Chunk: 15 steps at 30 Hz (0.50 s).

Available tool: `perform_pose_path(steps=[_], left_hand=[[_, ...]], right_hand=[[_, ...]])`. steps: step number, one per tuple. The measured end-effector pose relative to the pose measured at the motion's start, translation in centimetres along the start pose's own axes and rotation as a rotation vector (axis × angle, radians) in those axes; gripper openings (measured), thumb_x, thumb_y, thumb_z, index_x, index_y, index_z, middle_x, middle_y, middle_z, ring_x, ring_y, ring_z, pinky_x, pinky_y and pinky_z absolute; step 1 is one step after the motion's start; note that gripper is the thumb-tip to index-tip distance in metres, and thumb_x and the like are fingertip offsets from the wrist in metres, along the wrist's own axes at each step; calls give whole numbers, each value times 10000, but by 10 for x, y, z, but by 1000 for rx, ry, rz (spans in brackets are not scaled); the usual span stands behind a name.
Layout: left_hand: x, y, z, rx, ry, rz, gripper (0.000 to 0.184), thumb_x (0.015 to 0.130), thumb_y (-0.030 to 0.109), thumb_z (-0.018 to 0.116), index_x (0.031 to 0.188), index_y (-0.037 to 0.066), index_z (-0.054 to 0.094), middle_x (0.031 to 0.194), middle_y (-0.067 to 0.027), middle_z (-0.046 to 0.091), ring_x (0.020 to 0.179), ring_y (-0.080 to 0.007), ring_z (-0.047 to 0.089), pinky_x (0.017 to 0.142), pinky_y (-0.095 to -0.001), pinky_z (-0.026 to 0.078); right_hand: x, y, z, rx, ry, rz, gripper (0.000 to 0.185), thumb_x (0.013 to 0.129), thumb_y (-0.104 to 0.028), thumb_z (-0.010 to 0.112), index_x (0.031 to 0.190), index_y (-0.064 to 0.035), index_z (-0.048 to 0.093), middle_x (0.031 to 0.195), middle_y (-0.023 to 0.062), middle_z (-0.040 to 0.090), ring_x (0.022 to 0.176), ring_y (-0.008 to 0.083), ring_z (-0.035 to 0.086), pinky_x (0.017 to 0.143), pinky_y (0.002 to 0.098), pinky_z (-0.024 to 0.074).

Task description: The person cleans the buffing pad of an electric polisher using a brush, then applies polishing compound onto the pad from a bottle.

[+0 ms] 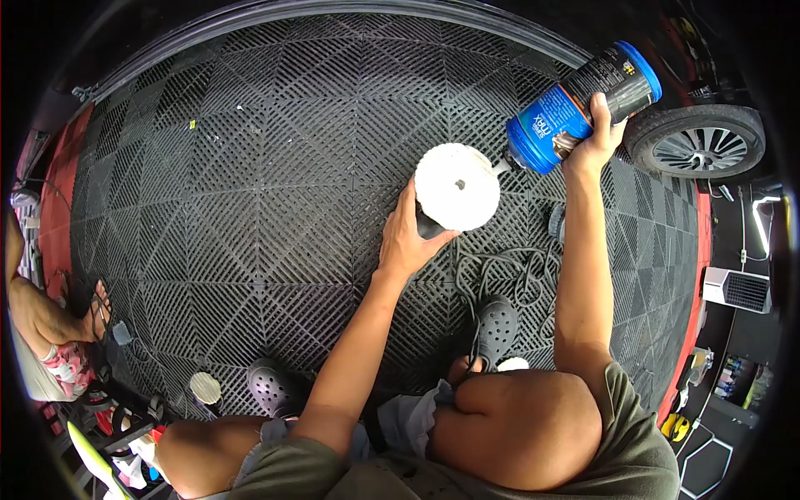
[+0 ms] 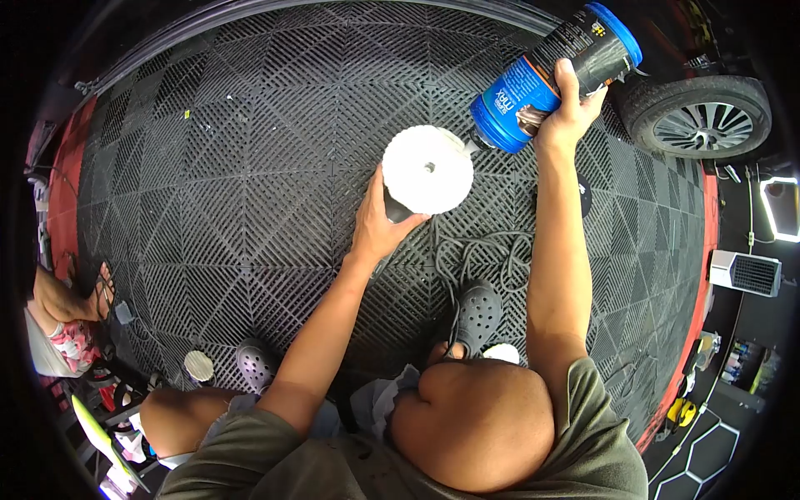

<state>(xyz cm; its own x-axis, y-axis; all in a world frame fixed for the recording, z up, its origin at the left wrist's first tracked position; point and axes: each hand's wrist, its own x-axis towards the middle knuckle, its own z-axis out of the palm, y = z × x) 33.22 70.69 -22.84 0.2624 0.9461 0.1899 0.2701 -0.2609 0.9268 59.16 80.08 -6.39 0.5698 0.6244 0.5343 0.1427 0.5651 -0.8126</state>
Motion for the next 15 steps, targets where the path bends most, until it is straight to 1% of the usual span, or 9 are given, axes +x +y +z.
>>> perform_pose_path(steps=[2,4,7,8,10,11,12,14,15], left_hand=[[-1,0,0,8,9,4,1181,689,367,925,1565,-4,224,1505,-257,445,1365,-430,490,1114,-509,438],[-1,0,1,11,16,9,1181,692,371,924,1565,-3,222,1508,-255,442,1365,-430,490,1113,-509,439],[0,0,1,-20,-5,4,1182,695,377,921,1566,-3,218,1508,-253,443,1367,-431,489,1112,-512,441],[0,0,1,-21,-11,-6,1181,697,375,920,1566,-3,217,1509,-255,442,1368,-431,488,1112,-512,440],[-1,-1,2,-22,-18,-18,1179,700,374,919,1567,-3,215,1510,-256,440,1369,-431,487,1113,-513,439],[-1,-1,2,-16,-13,-11,1177,702,374,918,1567,-2,214,1511,-255,438,1371,-431,485,1114,-514,438],[-1,-1,2,-10,-6,-4,1176,705,374,917,1568,0,212,1513,-255,436,1373,-431,483,1115,-515,437],[-1,-1,1,-4,-6,-2,1173,707,373,916,1568,0,212,1514,-254,435,1374,-431,481,1116,-514,437],[-2,0,1,1,-6,0,1170,709,371,915,1568,0,212,1515,-254,434,1376,-431,480,1117,-514,437]], right_hand=[[-4,-4,4,52,-26,25,360,889,-155,752,1168,-62,544,969,6,594,845,106,577,803,277,498],[-5,-4,5,48,-34,36,363,888,-162,758,1164,-60,545,970,10,598,841,108,580,800,277,498],[-11,-7,11,38,14,18,385,876,-156,774,1161,-56,536,971,17,605,829,112,583,794,280,498],[-11,-5,9,37,15,18,385,876,-156,774,1161,-56,536,971,17,605,829,112,583,794,280,498],[-12,-2,6,-67,-19,-34,367,918,-156,689,1237,-56,537,1024,32,612,888,128,613,828,303,529],[-12,-1,4,-75,-17,-38,353,915,-145,690,1220,-59,537,994,17,596,862,112,599,802,286,520],[-12,-3,7,-74,-18,-38,353,915,-145,690,1220,-59,537,994,17,596,862,112,599,802,286,520],[-12,-8,12,-41,1,-35,382,866,-175,789,1115,-61,523,943,28,606,819,113,582,791,277,495],[-13,-9,11,-41,-2,-34,382,866,-175,789,1115,-61,523,943,28,606,819,113,582,791,277,495]])
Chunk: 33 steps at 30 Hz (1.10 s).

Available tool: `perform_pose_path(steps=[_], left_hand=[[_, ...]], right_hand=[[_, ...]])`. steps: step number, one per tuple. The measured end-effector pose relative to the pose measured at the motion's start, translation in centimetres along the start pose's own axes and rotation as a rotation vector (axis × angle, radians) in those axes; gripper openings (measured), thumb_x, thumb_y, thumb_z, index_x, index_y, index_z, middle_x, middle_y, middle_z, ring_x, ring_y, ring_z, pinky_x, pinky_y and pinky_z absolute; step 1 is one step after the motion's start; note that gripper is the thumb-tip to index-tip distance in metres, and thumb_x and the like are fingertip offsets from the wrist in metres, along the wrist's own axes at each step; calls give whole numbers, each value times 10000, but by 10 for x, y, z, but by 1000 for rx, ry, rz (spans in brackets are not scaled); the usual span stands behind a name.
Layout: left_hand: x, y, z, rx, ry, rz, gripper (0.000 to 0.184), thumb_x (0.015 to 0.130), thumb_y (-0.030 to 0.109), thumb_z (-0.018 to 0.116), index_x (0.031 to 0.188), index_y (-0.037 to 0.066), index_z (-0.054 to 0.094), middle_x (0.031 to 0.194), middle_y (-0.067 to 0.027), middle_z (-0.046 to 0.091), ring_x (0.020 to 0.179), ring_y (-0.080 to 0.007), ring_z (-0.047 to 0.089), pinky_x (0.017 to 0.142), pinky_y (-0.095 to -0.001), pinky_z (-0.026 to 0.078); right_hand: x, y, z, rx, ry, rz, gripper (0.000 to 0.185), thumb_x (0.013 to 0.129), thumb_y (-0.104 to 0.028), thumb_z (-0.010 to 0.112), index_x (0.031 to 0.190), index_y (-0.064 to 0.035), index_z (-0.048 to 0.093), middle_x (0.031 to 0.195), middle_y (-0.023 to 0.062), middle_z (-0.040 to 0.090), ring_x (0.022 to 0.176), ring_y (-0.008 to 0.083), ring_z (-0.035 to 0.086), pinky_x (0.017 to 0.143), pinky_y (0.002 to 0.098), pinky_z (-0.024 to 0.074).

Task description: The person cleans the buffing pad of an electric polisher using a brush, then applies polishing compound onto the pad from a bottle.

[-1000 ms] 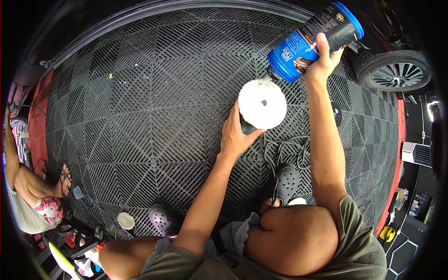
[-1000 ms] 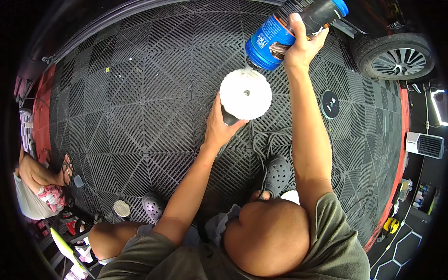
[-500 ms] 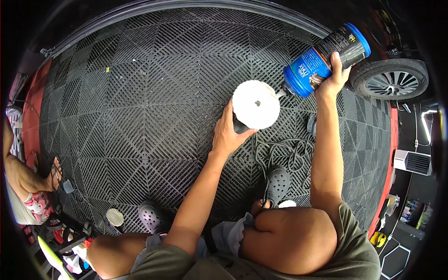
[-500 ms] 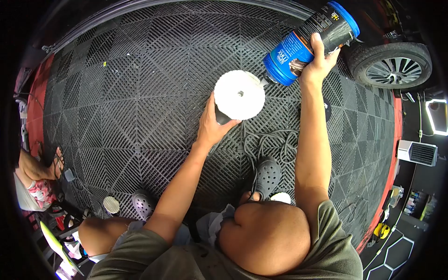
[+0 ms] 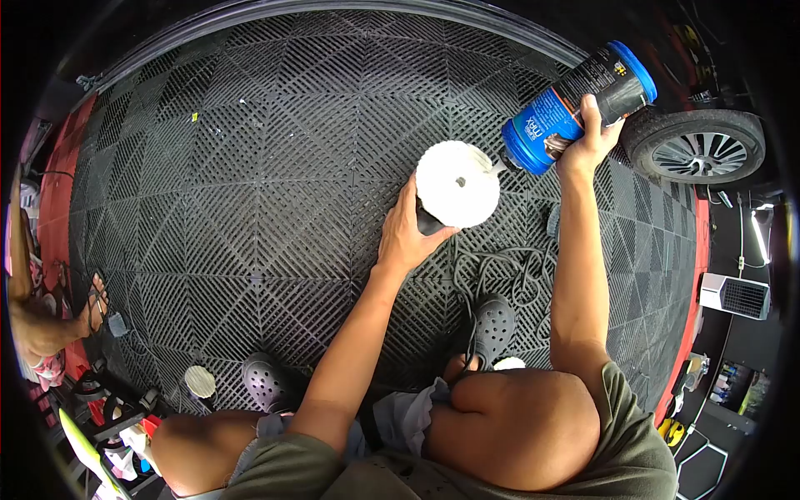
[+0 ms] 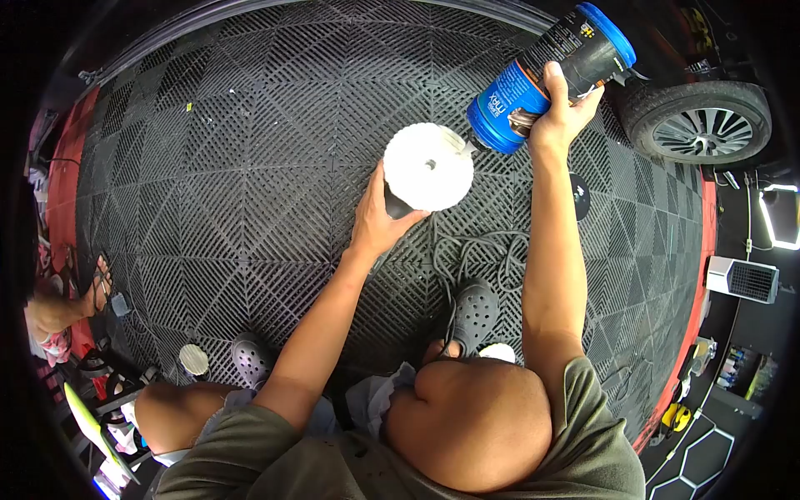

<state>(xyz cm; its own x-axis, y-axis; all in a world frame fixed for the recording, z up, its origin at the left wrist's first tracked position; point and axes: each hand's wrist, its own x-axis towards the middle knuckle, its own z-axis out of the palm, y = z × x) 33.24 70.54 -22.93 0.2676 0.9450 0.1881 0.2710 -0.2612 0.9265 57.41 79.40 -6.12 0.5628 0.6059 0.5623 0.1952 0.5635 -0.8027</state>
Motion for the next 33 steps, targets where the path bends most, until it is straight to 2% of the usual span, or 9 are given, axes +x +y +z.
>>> perform_pose_path(steps=[9,11,25,27,33], left_hand=[[0,0,1,18,16,19,1171,704,387,917,1563,2,221,1505,-247,444,1362,-427,492,1109,-512,445],[0,1,0,18,12,14,1166,705,384,916,1563,5,223,1502,-244,448,1358,-425,496,1106,-512,447],[-1,0,1,21,18,12,1178,698,394,920,1564,4,223,1492,-243,459,1355,-422,501,1103,-513,444],[-1,2,0,-3,8,-12,1170,702,311,937,1571,-6,220,1500,-260,460,1394,-398,474,1139,-480,423],[0,5,-2,-13,1,-21,1170,698,311,940,1568,-12,227,1505,-264,453,1400,-397,468,1143,-477,417]], right_hand=[[0,3,0,-25,-15,-16,397,861,-176,791,1124,-51,521,942,33,604,814,115,587,782,276,501],[-1,4,0,-68,-27,-27,326,905,-147,710,1170,-68,537,952,1,577,832,99,577,796,272,496],[1,5,1,-72,-13,-12,327,900,-162,713,1159,-70,535,932,13,575,775,103,587,729,267,512],[1,5,1,-68,-12,-14,318,902,-160,710,1152,-70,535,925,11,575,773,102,586,722,268,511],[1,7,1,-70,-7,-14,285,899,-149,714,1111,-75,539,889,-2,572,753,91,570,700,258,491]])
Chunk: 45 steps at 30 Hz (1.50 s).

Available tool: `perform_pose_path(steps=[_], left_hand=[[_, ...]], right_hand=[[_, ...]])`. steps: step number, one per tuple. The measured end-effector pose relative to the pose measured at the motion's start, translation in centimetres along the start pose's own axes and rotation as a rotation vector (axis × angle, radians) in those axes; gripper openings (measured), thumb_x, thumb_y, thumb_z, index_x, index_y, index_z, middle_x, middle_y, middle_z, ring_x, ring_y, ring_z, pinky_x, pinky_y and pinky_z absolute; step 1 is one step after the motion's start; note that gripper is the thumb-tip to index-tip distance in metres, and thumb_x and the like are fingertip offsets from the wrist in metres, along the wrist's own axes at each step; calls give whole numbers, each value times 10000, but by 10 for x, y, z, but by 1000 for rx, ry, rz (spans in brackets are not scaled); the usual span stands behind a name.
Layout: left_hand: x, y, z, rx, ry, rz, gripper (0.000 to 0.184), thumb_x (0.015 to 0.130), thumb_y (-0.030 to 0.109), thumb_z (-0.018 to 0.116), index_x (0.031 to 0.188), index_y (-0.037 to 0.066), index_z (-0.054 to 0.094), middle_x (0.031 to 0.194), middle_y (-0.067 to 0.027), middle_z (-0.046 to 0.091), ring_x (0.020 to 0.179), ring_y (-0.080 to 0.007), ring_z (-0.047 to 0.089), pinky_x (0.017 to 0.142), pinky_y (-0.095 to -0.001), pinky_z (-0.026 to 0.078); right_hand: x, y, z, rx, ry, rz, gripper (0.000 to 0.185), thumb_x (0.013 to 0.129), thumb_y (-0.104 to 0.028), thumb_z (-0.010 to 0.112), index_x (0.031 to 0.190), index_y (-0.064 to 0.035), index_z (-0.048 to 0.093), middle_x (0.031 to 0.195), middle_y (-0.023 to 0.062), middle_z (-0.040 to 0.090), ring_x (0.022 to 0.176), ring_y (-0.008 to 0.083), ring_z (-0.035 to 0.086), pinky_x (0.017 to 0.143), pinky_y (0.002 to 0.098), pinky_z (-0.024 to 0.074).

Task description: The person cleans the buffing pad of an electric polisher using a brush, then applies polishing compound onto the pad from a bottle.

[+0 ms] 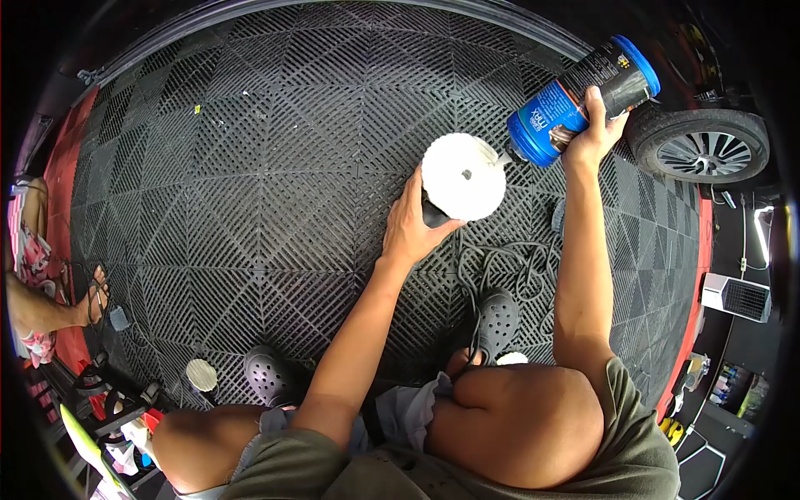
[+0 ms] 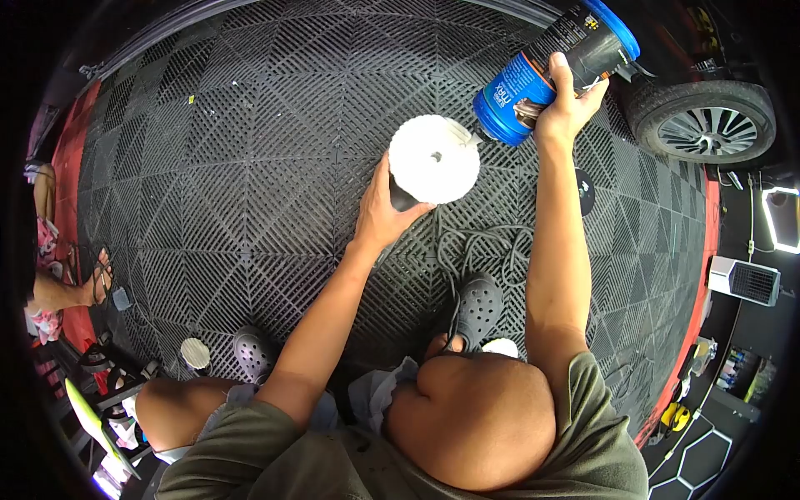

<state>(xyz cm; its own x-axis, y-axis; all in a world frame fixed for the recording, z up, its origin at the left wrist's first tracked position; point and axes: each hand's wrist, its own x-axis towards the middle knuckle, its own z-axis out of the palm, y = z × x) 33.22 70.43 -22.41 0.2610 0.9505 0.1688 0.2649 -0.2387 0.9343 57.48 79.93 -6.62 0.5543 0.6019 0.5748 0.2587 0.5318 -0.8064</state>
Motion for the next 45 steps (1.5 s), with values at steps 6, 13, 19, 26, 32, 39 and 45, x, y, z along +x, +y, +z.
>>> perform_pose_path(steps=[6,13,19,26,32,39,45], left_hand=[[0,-3,2,6,16,29,1170,692,307,943,1561,-25,234,1493,-265,468,1388,-399,483,1137,-471,422],[1,-3,3,7,14,11,1165,681,278,945,1559,-22,240,1482,-262,480,1380,-393,493,1128,-464,431],[1,-3,2,-2,19,36,1157,694,292,937,1563,-12,237,1488,-256,475,1372,-396,498,1118,-474,439],[-1,-2,0,30,11,29,1172,702,329,931,1562,-28,220,1503,-277,449,1377,-420,484,1119,-489,431],[0,-3,-1,36,4,24,1170,703,353,927,1551,-46,227,1504,-285,446,1374,-437,481,1121,-490,429],[0,-7,2,39,8,18,1164,702,367,925,1548,-40,238,1496,-282,456,1364,-439,490,1118,-491,430],[-1,-6,1,52,9,19,1163,719,442,892,1555,-36,239,1507,-285,443,1351,-449,497,1096,-528,433]], right_hand=[[2,3,0,26,16,22,307,901,-151,711,1140,-66,539,928,13,593,793,112,599,737,280,515],[12,-20,10,185,-36,10,302,887,-167,734,1110,-68,555,924,-4,578,818,104,562,789,270,486],[-8,-19,34,279,-139,136,290,885,-174,739,1087,-102,543,869,-25,532,756,87,521,710,258,450],[-38,-5,60,174,-253,159,386,893,-198,712,1211,-52,549,1065,52,637,925,152,624,864,326,520],[-42,-9,70,236,-266,131,446,840,-160,789,1189,-47,535,1044,51,628,914,143,602,857,311,500],[-43,-7,70,221,-264,131,474,841,-167,794,1211,-42,525,1046,58,635,909,142,610,855,320,509],[-44,-10,73,213,-267,115,480,842,-177,797,1214,-42,525,1043,61,640,900,144,612,849,321,510]])
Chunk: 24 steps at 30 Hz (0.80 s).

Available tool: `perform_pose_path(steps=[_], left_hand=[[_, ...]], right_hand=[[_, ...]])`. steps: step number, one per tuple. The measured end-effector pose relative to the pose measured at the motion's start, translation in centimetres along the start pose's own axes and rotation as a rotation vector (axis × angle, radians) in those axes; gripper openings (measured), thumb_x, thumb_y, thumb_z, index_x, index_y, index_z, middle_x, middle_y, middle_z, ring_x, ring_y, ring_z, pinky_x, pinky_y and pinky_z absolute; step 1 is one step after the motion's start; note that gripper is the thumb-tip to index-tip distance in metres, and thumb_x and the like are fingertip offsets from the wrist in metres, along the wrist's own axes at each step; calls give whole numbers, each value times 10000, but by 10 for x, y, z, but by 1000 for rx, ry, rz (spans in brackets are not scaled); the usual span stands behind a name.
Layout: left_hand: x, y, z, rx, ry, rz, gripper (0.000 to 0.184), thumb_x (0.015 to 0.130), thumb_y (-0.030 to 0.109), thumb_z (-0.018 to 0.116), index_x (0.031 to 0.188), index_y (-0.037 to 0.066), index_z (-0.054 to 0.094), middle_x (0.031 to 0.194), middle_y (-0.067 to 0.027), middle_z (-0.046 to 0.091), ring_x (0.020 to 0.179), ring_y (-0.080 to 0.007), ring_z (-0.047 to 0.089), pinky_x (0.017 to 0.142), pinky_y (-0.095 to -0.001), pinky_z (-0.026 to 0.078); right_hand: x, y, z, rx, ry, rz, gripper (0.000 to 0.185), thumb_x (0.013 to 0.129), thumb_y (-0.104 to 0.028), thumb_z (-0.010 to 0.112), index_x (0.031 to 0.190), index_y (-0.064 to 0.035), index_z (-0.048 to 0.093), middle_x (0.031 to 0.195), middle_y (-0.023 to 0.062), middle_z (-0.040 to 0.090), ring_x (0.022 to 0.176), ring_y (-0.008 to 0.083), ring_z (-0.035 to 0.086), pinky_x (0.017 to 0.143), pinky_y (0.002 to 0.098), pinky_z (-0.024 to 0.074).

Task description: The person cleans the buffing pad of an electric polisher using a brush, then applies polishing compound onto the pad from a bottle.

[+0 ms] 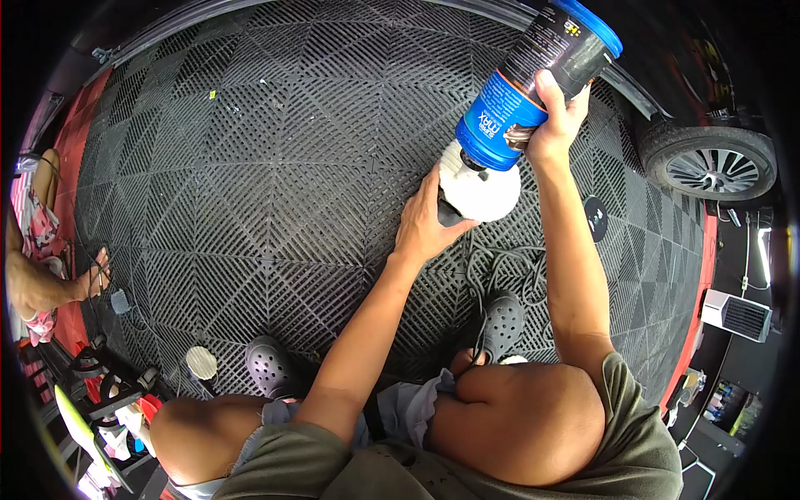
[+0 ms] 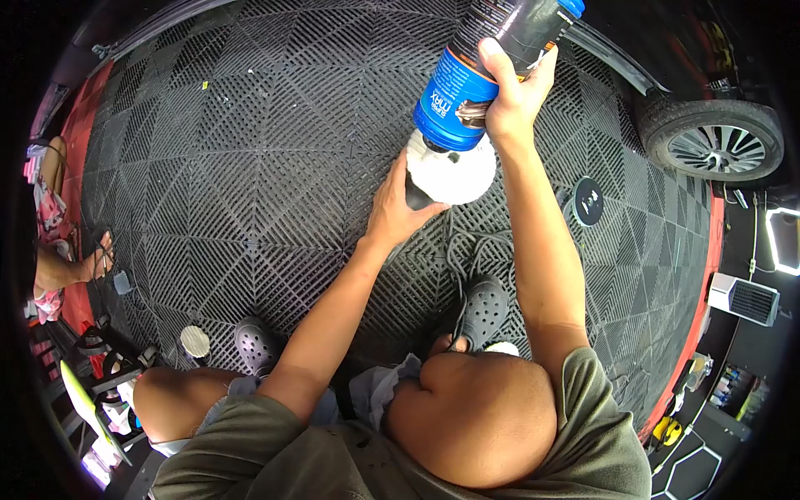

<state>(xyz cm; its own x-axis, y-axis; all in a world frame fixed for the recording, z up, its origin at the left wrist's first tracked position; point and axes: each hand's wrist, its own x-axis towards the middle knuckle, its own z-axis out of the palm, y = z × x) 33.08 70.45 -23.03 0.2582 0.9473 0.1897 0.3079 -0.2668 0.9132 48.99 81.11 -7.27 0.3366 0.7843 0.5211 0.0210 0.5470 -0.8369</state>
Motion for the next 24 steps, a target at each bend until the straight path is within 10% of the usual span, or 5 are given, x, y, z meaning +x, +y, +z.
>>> perform_pose_path(steps=[24], left_hand=[[2,4,-1,-24,10,-6,1152,696,360,917,1555,-10,245,1487,-259,473,1336,-443,513,1086,-529,447]], right_hand=[[0,3,-1,33,-10,14,480,847,-149,789,1229,-35,522,1071,75,649,925,152,620,866,321,511]])
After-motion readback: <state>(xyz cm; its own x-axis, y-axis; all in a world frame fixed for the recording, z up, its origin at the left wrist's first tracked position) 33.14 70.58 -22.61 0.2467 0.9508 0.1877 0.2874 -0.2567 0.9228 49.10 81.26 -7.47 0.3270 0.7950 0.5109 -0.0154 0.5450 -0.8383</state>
